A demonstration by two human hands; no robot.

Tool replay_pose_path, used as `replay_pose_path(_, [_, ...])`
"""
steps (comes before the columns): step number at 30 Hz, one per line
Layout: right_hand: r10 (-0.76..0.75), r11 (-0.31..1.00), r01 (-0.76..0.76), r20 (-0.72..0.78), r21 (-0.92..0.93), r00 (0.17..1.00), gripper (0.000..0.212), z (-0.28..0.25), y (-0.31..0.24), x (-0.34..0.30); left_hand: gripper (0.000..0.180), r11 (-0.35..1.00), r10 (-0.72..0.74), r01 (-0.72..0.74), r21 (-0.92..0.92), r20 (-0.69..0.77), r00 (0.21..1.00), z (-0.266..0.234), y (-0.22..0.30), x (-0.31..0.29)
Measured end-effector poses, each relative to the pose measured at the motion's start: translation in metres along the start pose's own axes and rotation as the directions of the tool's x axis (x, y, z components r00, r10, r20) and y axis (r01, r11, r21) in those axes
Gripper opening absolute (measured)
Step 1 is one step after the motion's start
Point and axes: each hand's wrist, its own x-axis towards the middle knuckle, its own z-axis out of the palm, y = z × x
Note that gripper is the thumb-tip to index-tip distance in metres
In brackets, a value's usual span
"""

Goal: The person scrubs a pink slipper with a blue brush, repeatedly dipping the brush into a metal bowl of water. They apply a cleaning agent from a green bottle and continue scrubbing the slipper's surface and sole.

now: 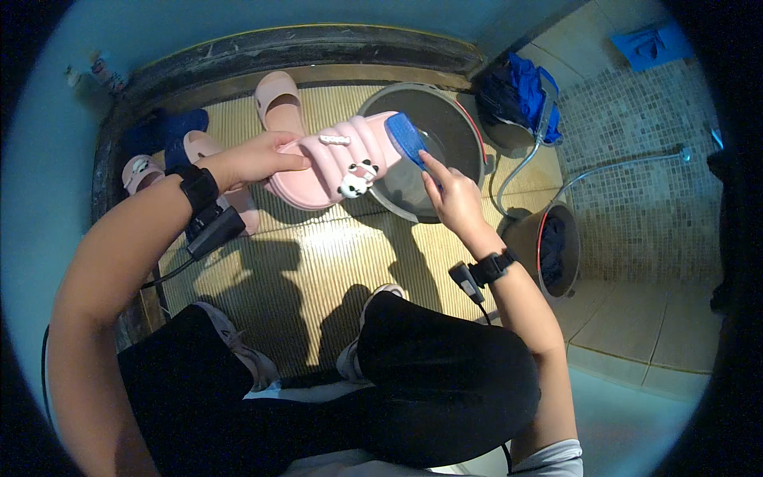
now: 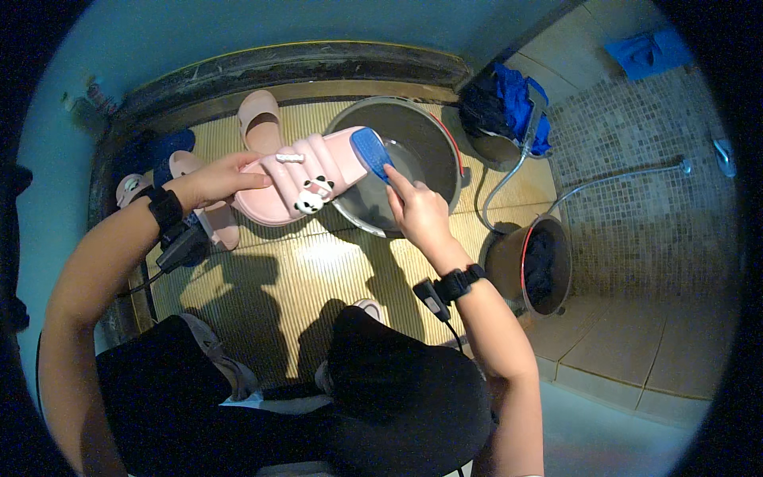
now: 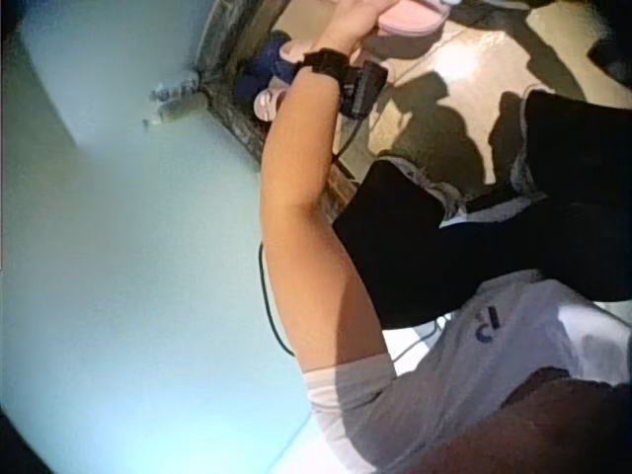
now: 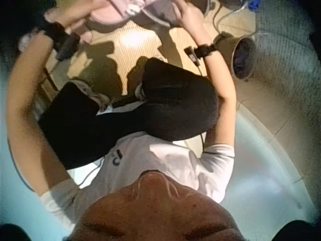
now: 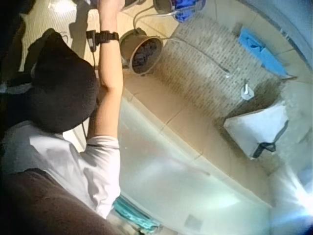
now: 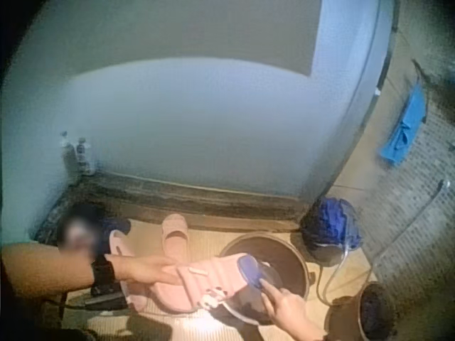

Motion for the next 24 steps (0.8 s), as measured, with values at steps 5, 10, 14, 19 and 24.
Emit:
replay_pose_path(5, [-0.110,0.987,0.080,0.216,0.141,0.970,0.034,-0.049,0.007,0.019,0.064,0.986,-0.056,0.054,-0.157,-0.008,0.998,0.016,-0.003,-0.027])
replay_pose_path(10, [-0.096,0.954,-0.024,0.379,0.299,0.920,0.041,-0.103,0.020,0.053,0.067,0.950,-0.126,0.122,-0.289,0.006,0.992,0.018,-0.018,-0.039])
replay_pose_path(14, [-0.054,0.883,-0.247,0.611,0.399,0.790,0.015,-0.123,0.021,0.089,0.065,0.930,-0.120,0.109,-0.350,-0.011,0.993,0.011,-0.029,-0.040])
replay_pose_path(19, [-0.037,0.888,-0.329,0.764,0.321,0.644,0.012,-0.129,0.008,0.127,0.060,0.950,-0.163,0.135,-0.281,-0.078,0.984,0.014,-0.036,-0.036])
replay_pose_path(24, [-0.122,0.896,-0.274,0.787,0.350,0.605,0.010,-0.142,-0.005,0.146,0.057,0.952,-0.153,0.126,-0.279,-0.074,0.985,0.015,-0.037,-0.033])
